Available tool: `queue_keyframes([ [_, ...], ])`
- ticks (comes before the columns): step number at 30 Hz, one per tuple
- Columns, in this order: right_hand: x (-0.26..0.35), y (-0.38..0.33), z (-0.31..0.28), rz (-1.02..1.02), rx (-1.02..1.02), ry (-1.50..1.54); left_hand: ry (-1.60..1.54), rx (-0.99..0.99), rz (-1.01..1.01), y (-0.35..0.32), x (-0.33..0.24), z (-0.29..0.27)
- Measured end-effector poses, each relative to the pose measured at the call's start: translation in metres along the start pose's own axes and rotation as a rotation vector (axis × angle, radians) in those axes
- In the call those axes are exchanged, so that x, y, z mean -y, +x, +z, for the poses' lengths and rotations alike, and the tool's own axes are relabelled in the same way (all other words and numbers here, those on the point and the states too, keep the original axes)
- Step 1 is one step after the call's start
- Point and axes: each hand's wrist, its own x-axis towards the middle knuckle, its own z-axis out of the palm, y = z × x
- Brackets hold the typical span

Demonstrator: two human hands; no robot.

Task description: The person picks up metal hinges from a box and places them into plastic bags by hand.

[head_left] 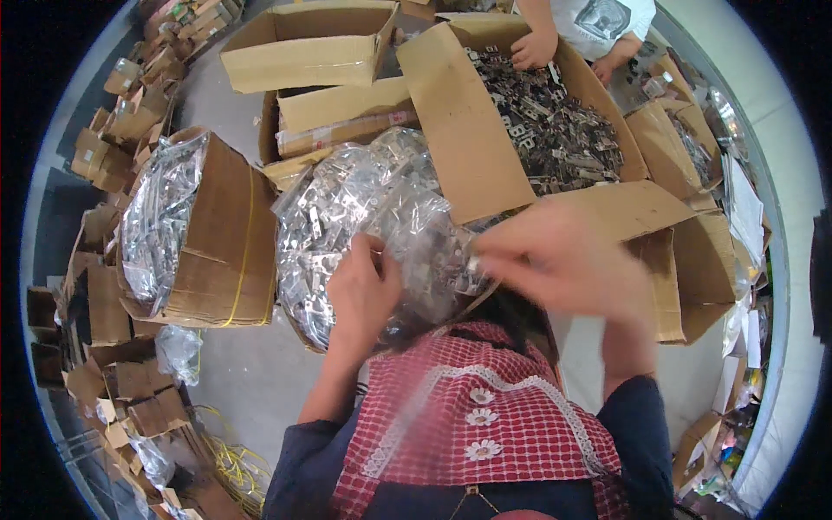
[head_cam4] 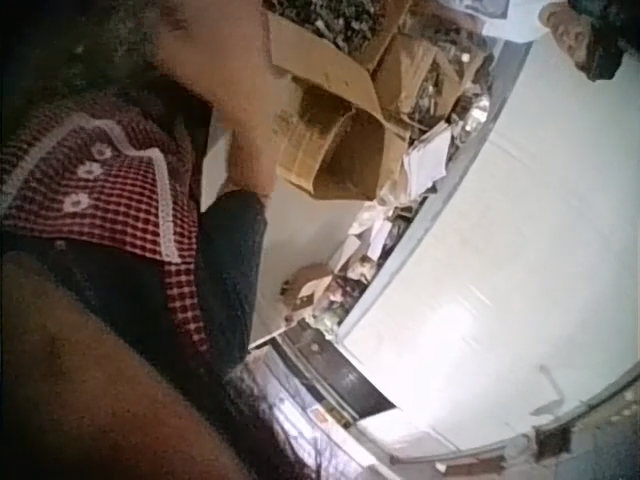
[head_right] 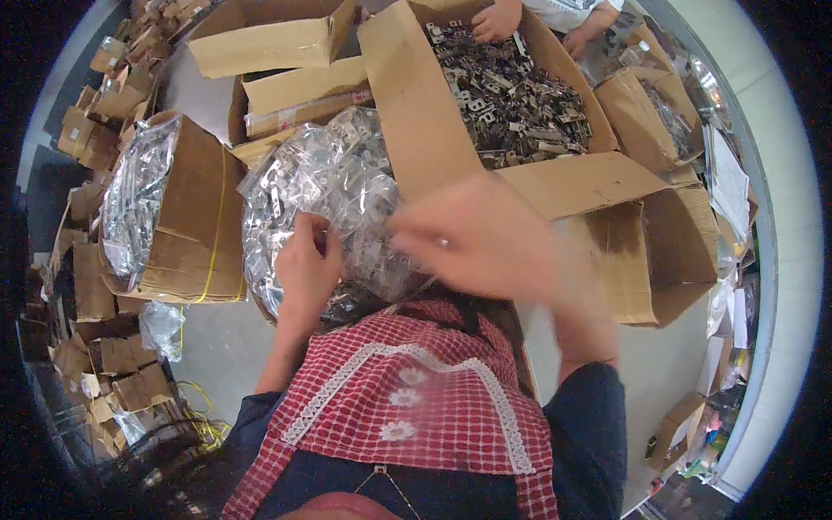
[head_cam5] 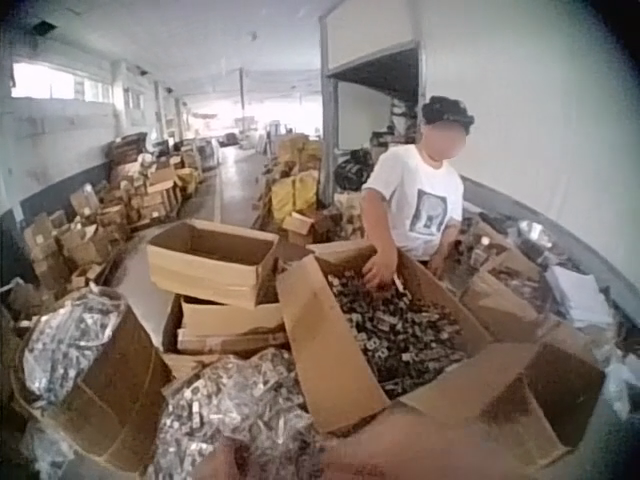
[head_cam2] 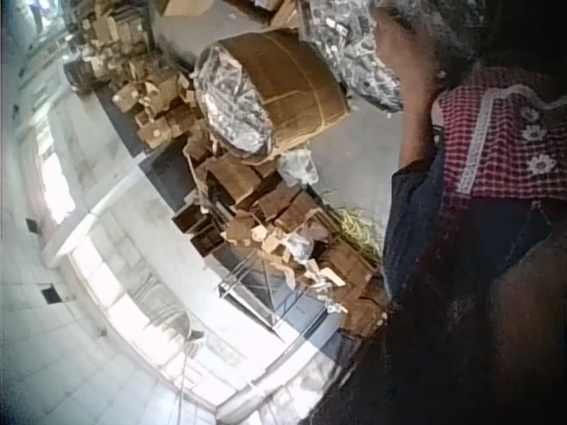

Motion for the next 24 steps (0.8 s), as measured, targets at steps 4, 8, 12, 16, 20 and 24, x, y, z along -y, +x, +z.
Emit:
queue_keyframes([
  [4,-0.053,0.031,-0.067,0.218,-0.141,-0.554,0.053,0.028,0.052,-0.006,0.003,0.006],
  [8,-0.190,0.036,-0.053,0.402,0.275,-0.944,0.028,0.006,0.125,-0.006,-0.007,0.013],
  [12,-0.209,0.037,-0.036,0.340,0.527,-1.102,0.052,-0.026,0.114,-0.007,-0.003,0.003],
  [16,-0.142,0.035,-0.055,0.262,-0.023,-0.971,0.090,-0.048,0.058,-0.012,0.005,-0.004],
  [20,-0.078,0.013,-0.064,0.338,-0.401,-0.114,0.105,-0.041,0.016,-0.013,0.002,-0.005],
  [24,-0.030,-0.002,-0.012,0.511,-0.316,0.522,0.013,-0.071,0.036,-0.014,-0.007,-0.002],
])
